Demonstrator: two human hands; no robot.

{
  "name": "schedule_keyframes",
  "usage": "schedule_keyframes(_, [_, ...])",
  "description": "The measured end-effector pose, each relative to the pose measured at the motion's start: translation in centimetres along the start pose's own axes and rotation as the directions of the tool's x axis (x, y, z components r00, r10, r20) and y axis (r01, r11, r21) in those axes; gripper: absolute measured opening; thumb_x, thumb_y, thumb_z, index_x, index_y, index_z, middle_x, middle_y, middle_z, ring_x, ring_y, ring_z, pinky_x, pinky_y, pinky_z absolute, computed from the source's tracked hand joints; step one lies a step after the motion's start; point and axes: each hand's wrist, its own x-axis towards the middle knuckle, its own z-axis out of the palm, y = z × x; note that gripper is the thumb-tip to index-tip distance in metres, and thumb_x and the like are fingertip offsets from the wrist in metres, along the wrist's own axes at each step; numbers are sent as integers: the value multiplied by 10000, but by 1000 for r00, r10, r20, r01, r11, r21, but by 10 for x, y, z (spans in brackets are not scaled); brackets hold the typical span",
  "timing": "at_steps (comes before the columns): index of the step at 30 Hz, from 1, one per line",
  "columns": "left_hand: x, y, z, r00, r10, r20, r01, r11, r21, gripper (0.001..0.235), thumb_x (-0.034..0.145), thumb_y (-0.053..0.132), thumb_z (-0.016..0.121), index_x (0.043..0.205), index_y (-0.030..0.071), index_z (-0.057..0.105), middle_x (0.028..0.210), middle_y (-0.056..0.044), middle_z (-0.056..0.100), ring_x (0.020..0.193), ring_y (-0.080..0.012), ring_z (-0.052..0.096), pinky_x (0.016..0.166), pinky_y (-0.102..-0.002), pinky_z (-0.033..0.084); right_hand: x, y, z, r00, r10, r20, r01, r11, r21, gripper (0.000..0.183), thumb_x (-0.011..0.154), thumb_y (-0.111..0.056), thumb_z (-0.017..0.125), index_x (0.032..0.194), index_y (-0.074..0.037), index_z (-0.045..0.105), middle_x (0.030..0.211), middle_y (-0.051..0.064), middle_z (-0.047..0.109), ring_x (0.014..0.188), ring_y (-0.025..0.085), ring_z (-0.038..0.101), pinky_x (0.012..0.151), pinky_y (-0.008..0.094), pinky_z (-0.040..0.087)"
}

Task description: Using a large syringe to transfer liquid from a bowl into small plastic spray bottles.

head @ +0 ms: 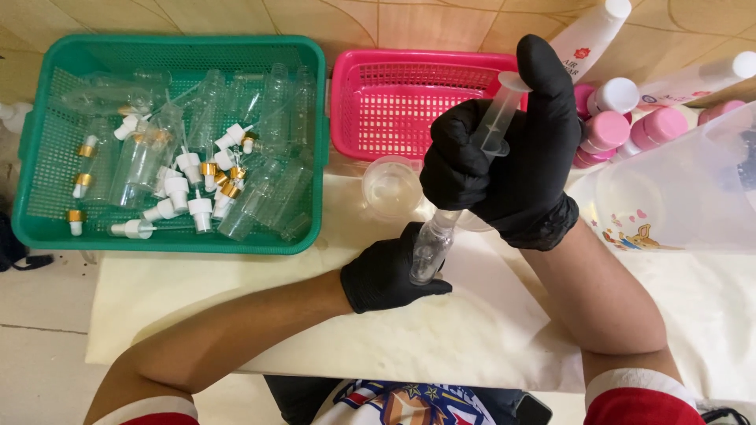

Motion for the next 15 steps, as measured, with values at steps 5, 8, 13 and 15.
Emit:
schedule_keyframes(5, [-5, -11, 16, 877, 402, -262, -238, 839, 489, 781, 839, 539, 822, 1182, -122, 583, 876, -248, 649, 596, -378, 629, 468, -435, 485, 2, 1, -8, 997, 76, 18, -77, 997, 23, 656, 768, -663, 413, 531, -52, 381, 426, 42, 223, 358, 192, 206, 404, 341, 168])
schedule_keyframes(8, [1, 2, 2, 948, 210, -238, -137, 947, 289, 609, 806, 454, 830, 1060, -33, 566, 718, -117, 570, 541, -330, 600, 430, -421, 455, 0, -2, -6, 999, 49, -2, -49, 999, 12, 654, 783, -647, 401, 516, -50, 388, 427, 72, 265, 356, 204, 225, 399, 345, 182])
schedule_keyframes(13, [1, 8, -2, 948, 222, -229, -131, 925, 356, 570, 815, 485, 812, 975, -8, 575, 682, -118, 576, 564, -326, 623, 458, -435, 469, -1, 0, 2, 995, 23, -98, -29, 998, -62, 651, 768, -644, 418, 497, -53, 372, 417, 82, 223, 365, 215, 194, 403, 359, 172])
schedule_keyframes(15, [2, 7, -2, 957, 173, -234, -79, 928, 364, 602, 798, 527, 802, 982, 0, 578, 636, -103, 590, 545, -322, 637, 443, -442, 470, -1, 0, 4, 994, 8, -108, -16, 998, -66, 645, 769, -639, 408, 489, -61, 365, 412, 76, 191, 367, 219, 172, 406, 364, 164])
